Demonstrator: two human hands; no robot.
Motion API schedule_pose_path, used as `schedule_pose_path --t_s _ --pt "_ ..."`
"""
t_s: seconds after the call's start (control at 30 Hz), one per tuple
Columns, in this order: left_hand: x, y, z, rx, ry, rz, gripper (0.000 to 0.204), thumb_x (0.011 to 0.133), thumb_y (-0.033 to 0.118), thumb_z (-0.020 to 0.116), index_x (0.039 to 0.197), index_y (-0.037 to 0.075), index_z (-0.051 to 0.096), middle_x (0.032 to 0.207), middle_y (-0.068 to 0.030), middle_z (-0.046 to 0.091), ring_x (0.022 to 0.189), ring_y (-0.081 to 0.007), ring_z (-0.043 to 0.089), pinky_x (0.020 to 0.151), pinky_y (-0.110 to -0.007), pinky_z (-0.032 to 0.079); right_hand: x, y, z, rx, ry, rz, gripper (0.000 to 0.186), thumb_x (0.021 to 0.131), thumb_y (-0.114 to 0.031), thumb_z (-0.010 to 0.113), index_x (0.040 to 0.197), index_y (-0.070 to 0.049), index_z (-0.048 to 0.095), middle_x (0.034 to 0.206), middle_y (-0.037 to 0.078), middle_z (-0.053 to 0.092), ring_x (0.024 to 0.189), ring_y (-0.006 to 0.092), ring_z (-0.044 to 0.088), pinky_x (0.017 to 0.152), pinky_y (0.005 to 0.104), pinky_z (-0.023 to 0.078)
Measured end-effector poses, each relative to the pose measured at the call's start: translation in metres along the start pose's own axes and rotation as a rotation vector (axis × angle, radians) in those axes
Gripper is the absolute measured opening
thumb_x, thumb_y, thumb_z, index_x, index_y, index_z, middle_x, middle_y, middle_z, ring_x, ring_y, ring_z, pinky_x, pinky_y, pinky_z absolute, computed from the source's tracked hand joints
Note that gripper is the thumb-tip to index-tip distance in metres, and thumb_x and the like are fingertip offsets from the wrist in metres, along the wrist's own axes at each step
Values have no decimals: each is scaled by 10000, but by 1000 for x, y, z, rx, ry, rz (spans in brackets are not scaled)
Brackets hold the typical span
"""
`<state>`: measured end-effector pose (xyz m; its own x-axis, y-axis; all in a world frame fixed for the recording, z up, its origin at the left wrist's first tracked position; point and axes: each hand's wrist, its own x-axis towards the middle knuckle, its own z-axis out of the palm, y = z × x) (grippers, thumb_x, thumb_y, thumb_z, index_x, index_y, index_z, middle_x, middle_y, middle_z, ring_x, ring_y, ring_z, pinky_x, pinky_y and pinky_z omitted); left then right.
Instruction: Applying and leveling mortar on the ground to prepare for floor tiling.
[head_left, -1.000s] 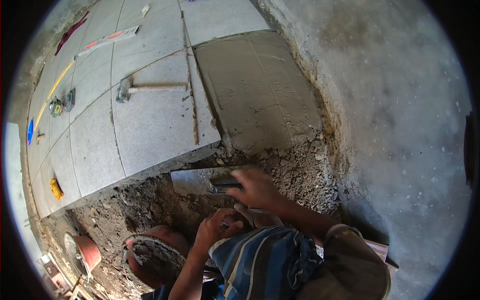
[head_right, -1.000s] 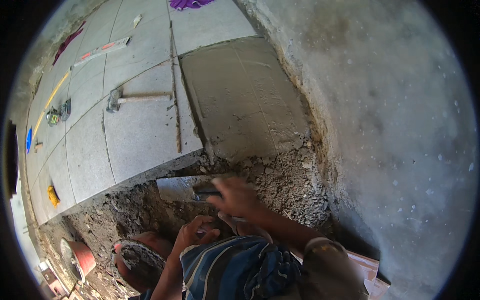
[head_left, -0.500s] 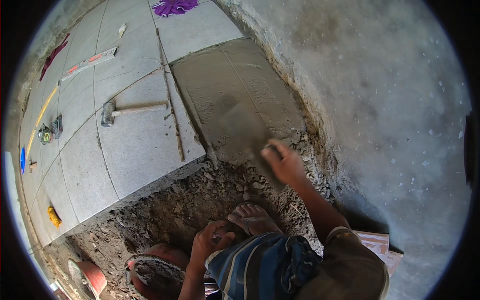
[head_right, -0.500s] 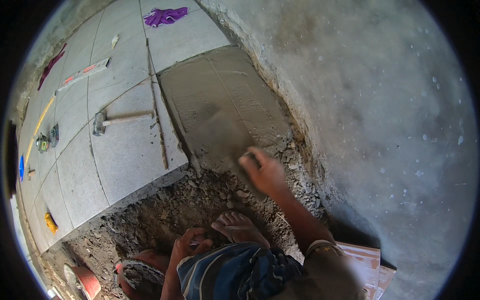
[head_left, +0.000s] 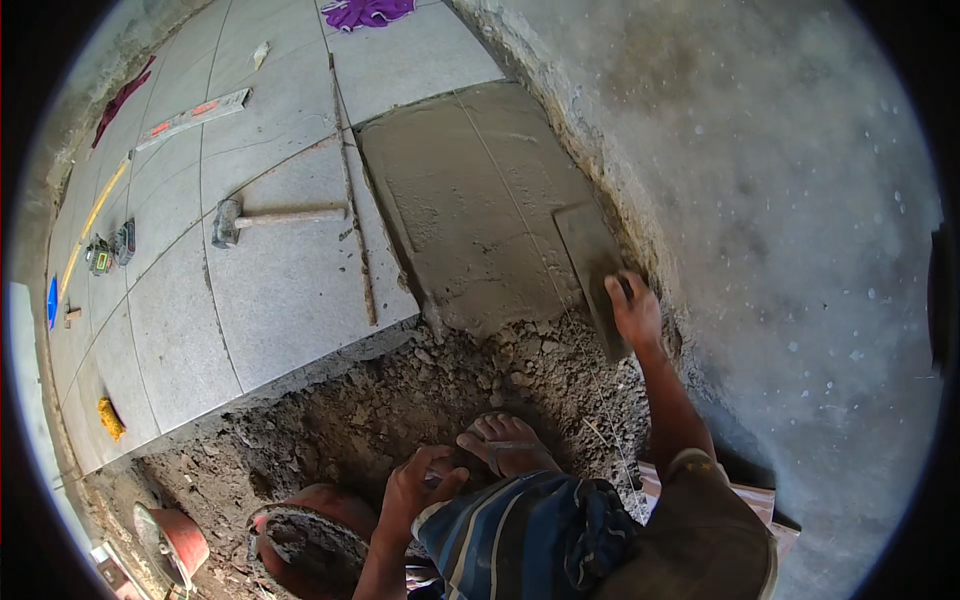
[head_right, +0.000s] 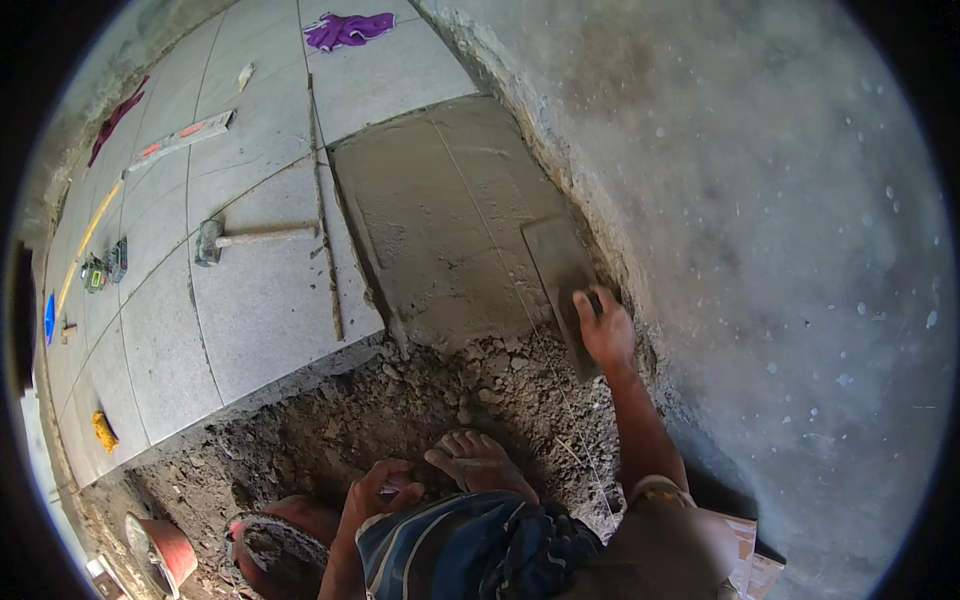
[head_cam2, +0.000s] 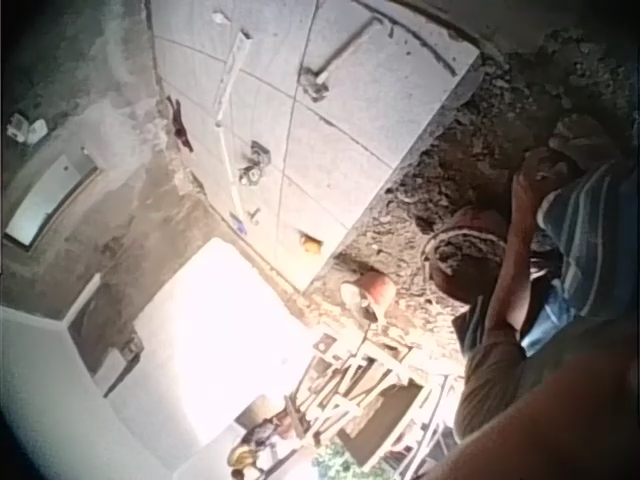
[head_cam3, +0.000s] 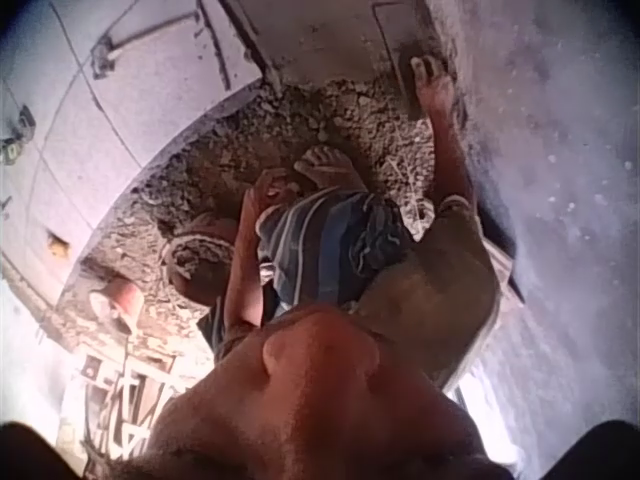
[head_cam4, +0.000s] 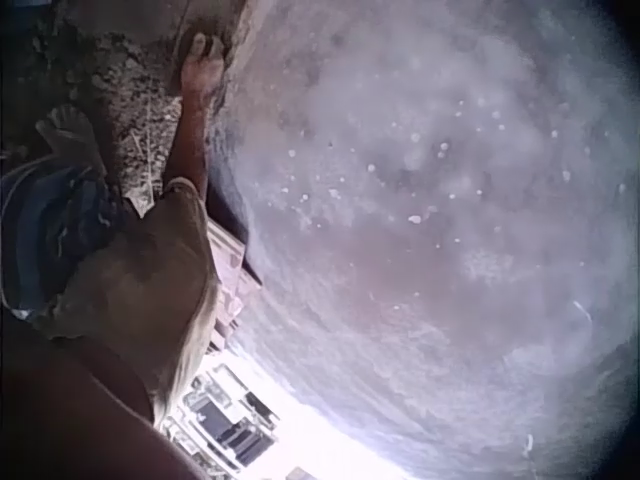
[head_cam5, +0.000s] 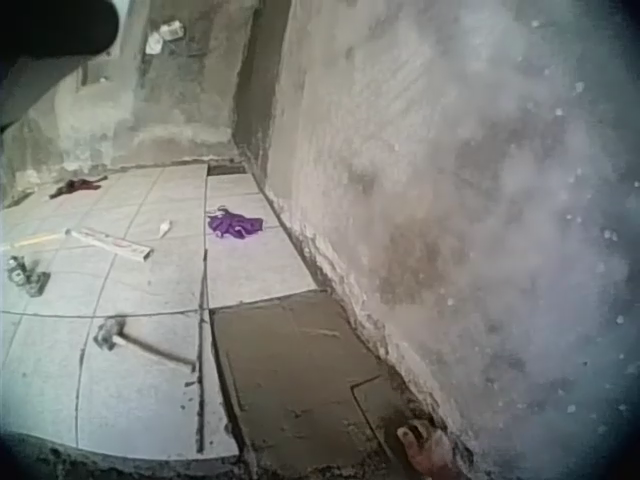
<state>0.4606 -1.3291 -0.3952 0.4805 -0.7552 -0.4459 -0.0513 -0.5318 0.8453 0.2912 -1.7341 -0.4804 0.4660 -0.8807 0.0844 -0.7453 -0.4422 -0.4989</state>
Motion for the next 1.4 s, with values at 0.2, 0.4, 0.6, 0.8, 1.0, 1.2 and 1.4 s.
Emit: schedule_pose_path --t_s 0.2,0.4,0.6,0.8,1.0,1.2,1.4 --pt "-4 -2 8 -35 -63 -104 401 850 232 788 1120 -11 618 848 -126 725 831 -235 735 769 -342 574 -25 4 0 44 112 -18 578 936 -549 587 1202 -41 650 1080 267 677 1010 452 647 829 494 521" --pt "-9 3 -1 -44 -29 -105 371 849 197 790 1111 -5 623 845 -124 727 835 -219 734 769 -337 574 76 -34 45 -27 94 7 613 932 -585 553 1222 -52 642 1066 279 671 1022 468 635 849 514 514" --pt "-5 2 -4 -43 31 -138 356 847 173 795 1113 4 629 836 -116 727 821 -210 734 761 -322 574 172 -79 81 -71 35 35 651 925 -605 538 1212 -31 645 1110 278 662 1054 462 626 879 508 509" --pt "-1 -3 -1 -56 7 -172 367 850 193 794 1117 4 628 841 -119 728 829 -216 736 768 -326 578 241 -117 108 -46 -23 -17 611 923 -565 541 1273 -72 627 1200 256 643 1138 431 607 950 500 497" --pt "-6 -6 -4 -55 23 -124 386 853 213 786 1131 7 614 839 -123 723 810 -245 733 721 -333 567 217 -115 93 -109 -75 -51 597 925 -548 560 1286 -75 610 1190 241 651 1131 427 609 940 503 497" --pt "-17 -5 -8 -95 47 -172 392 859 209 773 1149 10 601 849 -129 716 842 -251 728 760 -340 562 161 -111 77 -51 -8 -84 562 928 -564 556 1253 -113 633 1092 239 684 1049 441 637 887 520 508" --pt "-44 7 -20 -123 62 -224 396 824 118 777 1161 9 601 880 -147 721 868 -260 727 779 -350 565 170 -167 81 287 -221 -50 606 906 -542 610 1269 -57 611 1038 251 689 1021 429 658 845 489 527"
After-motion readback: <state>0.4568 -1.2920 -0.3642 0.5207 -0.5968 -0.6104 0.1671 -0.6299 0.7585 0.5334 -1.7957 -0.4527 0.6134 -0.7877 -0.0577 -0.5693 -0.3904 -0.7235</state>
